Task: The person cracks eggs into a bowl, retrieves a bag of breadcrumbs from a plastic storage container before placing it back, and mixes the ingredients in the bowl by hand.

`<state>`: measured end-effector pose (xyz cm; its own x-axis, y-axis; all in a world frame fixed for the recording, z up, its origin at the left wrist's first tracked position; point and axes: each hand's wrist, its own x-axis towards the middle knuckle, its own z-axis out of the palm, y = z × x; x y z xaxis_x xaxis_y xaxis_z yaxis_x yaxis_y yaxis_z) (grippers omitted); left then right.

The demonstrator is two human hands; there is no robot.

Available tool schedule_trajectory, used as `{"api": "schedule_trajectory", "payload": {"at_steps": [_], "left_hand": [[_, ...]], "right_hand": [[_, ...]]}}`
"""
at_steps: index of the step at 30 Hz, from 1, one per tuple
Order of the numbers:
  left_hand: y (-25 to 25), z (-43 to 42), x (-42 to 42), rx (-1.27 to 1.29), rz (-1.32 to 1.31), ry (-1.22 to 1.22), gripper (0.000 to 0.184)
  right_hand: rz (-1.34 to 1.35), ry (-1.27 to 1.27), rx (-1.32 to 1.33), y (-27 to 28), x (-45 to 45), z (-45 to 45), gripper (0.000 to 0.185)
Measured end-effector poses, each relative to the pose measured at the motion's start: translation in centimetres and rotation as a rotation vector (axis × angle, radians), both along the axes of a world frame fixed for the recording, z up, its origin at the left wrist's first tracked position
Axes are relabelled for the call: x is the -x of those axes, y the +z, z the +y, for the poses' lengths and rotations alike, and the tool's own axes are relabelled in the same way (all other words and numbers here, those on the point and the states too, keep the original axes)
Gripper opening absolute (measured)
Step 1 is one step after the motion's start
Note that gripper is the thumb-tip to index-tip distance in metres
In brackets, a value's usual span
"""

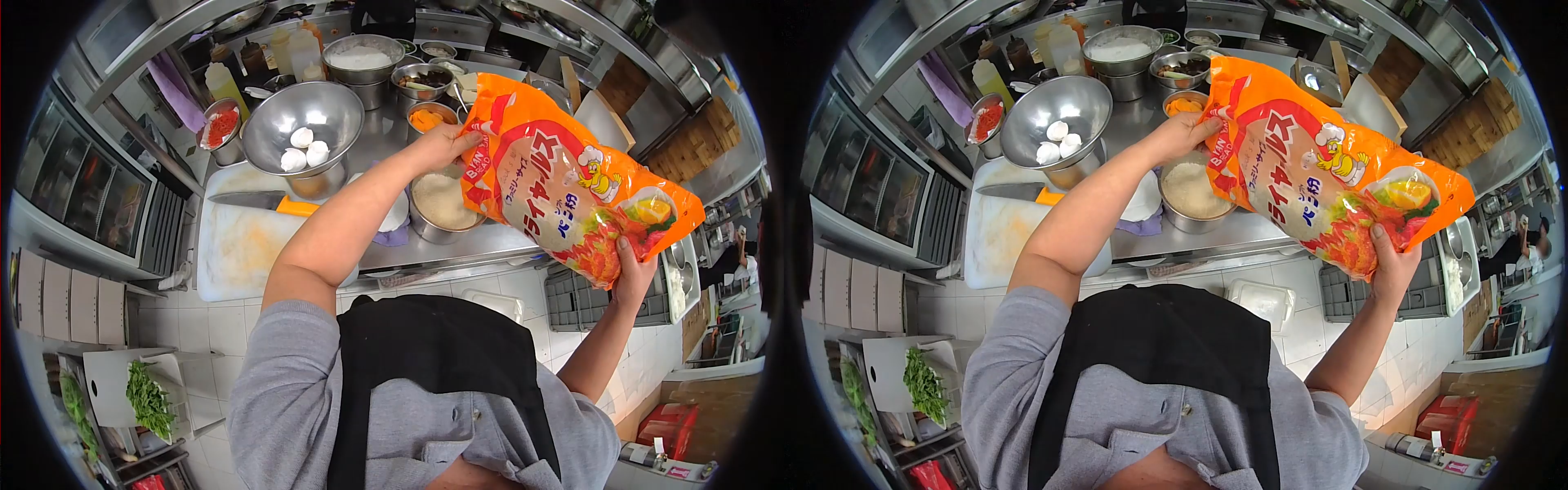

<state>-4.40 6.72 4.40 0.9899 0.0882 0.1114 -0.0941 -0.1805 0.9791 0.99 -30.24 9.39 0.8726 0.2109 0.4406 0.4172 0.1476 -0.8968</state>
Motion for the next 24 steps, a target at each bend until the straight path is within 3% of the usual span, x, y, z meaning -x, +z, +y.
{"api": "schedule_trajectory", "payload": {"at_steps": [24], "left_hand": [[1.5,0.0,1.9,0.065,-0.034,0.016,0.038]], "right_hand": [[-0.02,0.015,-0.035,1.4,0.7,0.4,0.048]]}}
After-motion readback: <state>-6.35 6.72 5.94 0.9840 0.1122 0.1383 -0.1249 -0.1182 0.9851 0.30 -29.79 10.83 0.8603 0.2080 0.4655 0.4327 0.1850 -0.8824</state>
